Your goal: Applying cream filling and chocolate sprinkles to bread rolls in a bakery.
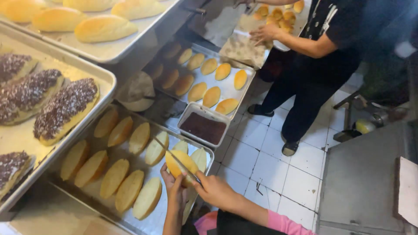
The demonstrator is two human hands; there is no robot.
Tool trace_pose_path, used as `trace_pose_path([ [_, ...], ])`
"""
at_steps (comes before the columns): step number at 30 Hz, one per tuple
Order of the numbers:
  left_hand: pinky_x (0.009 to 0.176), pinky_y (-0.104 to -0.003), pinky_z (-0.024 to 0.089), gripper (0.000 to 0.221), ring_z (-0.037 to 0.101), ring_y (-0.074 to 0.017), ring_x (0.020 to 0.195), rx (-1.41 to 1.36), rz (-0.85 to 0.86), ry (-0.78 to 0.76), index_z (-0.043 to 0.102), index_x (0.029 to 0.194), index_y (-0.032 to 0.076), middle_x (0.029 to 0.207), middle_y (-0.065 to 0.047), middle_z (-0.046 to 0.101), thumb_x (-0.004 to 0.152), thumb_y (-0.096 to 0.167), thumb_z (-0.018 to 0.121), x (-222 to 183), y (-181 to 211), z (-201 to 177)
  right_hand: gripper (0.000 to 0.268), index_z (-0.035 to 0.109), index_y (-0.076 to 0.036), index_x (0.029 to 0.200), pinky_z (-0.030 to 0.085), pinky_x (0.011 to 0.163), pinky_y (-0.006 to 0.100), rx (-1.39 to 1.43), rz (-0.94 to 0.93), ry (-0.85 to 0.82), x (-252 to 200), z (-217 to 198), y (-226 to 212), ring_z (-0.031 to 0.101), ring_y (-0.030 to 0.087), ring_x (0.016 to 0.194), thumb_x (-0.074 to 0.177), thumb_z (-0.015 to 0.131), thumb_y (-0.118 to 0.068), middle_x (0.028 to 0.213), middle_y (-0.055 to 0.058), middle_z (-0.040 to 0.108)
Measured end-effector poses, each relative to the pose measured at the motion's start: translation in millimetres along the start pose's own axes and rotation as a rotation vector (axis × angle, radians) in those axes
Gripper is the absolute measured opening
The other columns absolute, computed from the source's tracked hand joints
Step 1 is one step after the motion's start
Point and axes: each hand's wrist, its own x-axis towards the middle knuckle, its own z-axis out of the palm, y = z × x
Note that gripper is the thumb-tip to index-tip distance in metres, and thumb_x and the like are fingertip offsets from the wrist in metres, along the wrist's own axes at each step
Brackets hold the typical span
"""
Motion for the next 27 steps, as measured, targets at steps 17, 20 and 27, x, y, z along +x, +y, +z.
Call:
trace_pose_path([
  [17, 0.106, -0.044, 0.049, 0.058, 0.059, -0.0278, 0.122, -0.067, 0.037, 0.227, 0.045, 0.142, 0.008, 0.133, -0.012, 0.058, 0.086, 0.0, 0.061, 93.0, -5.6, -50.0, 0.032, 0.049, -0.005, 0.115, 0.049, 0.066, 0.06, -0.022, 0.076, -0.292, -70.9, -29.8, 64.2, 0.062, 0.05, 0.069, 0.105, 0.052, -0.035, 0.068, 0.024, 0.062],
  [20, 0.108, -0.044, 0.049, 0.057, 0.058, -0.0266, 0.127, -0.082, 0.044, 0.273, 0.047, 0.141, 0.009, 0.137, -0.01, 0.058, 0.086, 0.001, 0.06, 109.9, 1.3, -55.2, 0.031, 0.049, -0.005, 0.116, 0.049, 0.067, 0.058, -0.023, 0.123, -0.355, -74.2, -47.4, 72.5, 0.062, 0.048, 0.069, 0.104, 0.052, -0.034, 0.067, 0.024, 0.062],
  [27, 0.111, -0.049, 0.048, 0.059, 0.056, -0.0271, 0.131, -0.113, 0.056, 0.265, 0.048, 0.142, 0.011, 0.14, -0.009, 0.057, 0.085, 0.004, 0.058, 114.4, 0.6, -26.0, 0.024, 0.058, -0.006, 0.103, 0.05, 0.065, 0.052, -0.001, 0.065, -0.249, -81.2, -79.7, 114.0, 0.066, 0.043, 0.073, 0.096, 0.062, -0.03, 0.073, 0.02, 0.066],
])
